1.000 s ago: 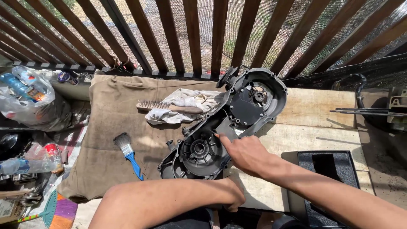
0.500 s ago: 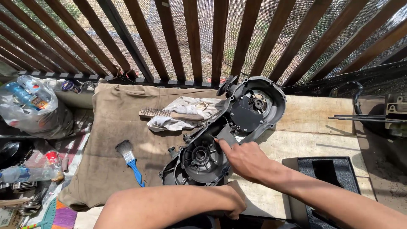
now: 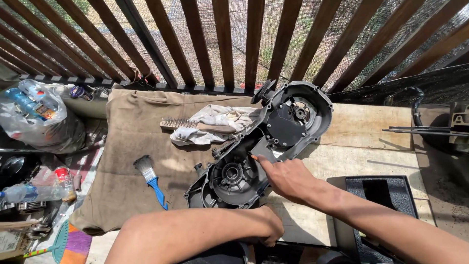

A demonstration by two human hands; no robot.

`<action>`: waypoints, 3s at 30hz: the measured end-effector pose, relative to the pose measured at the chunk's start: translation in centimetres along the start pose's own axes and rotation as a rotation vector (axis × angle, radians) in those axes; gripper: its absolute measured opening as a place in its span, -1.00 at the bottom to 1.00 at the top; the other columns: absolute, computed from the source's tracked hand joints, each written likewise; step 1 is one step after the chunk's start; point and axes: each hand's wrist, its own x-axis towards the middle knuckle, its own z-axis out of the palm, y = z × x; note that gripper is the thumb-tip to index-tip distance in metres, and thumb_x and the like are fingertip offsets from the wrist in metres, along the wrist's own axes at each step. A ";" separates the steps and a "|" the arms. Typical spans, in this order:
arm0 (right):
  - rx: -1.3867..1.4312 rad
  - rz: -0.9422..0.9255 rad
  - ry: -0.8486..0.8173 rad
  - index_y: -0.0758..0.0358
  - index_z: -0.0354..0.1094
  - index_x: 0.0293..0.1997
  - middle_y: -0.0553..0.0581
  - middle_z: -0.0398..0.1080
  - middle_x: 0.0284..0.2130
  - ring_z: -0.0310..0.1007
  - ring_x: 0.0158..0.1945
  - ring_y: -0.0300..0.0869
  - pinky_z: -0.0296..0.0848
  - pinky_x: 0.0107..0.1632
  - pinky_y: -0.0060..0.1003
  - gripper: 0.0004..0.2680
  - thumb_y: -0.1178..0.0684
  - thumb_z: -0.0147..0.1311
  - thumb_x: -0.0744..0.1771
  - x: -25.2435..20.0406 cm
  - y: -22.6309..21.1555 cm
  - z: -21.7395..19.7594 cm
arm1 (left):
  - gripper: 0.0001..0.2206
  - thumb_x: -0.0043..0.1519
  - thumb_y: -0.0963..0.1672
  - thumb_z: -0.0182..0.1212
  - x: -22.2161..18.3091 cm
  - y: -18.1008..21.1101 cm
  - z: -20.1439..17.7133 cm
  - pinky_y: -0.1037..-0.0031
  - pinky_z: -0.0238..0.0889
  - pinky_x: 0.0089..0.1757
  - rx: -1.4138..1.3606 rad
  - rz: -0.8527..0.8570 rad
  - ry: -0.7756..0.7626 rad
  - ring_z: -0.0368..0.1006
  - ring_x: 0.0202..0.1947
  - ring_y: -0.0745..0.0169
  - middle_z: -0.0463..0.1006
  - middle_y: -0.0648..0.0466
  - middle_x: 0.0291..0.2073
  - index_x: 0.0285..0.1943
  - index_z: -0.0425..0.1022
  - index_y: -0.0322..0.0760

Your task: Cleaning grease and dirt from a motorcycle transmission cover using a brush, rag, and a knife for scraping.

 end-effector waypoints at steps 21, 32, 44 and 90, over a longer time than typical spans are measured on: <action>-0.130 0.082 -0.182 0.43 -0.07 0.41 0.26 0.50 -0.53 0.53 -0.50 0.10 0.43 -0.48 0.00 -0.48 0.18 -0.03 0.27 0.2 -0.9 0.7 | -0.75 -0.01 0.05 0.30 9.4 -4.7 9.6 0.31 0.42 -0.28 -0.130 0.182 0.410 0.60 -0.32 0.16 0.68 0.12 -0.37 -0.37 0.65 -0.11; -0.082 0.030 -0.061 0.49 -0.04 0.36 0.29 0.48 -0.55 0.54 -0.56 0.09 0.44 -0.56 0.00 -0.52 0.23 -0.05 0.27 0.0 -1.3 0.8 | -0.75 0.04 0.01 0.37 -1.5 0.2 0.7 0.15 0.47 -0.32 -0.016 0.032 0.001 0.63 -0.27 0.01 0.68 0.08 -0.27 -0.27 0.68 -0.18; -0.110 0.080 -0.051 0.54 -0.04 0.35 0.33 0.49 -0.54 0.53 -0.53 0.13 0.44 -0.51 0.04 -0.50 0.20 -0.03 0.25 0.3 -2.5 1.8 | -0.74 0.06 0.01 0.34 -1.7 -1.6 2.2 0.14 0.45 -0.33 -0.051 0.047 0.007 0.62 -0.29 -0.01 0.67 0.05 -0.31 -0.30 0.67 -0.22; 0.298 0.166 0.023 0.31 -0.06 0.45 0.25 0.41 -0.68 0.45 -0.61 0.13 0.40 -0.45 0.06 -0.52 0.18 -0.13 0.32 0.2 -2.1 -0.2 | -0.65 0.13 0.02 0.22 -4.0 0.8 -0.8 0.13 0.40 -0.36 -0.116 0.069 0.057 0.59 -0.40 -0.09 0.63 -0.07 -0.47 -0.42 0.63 -0.39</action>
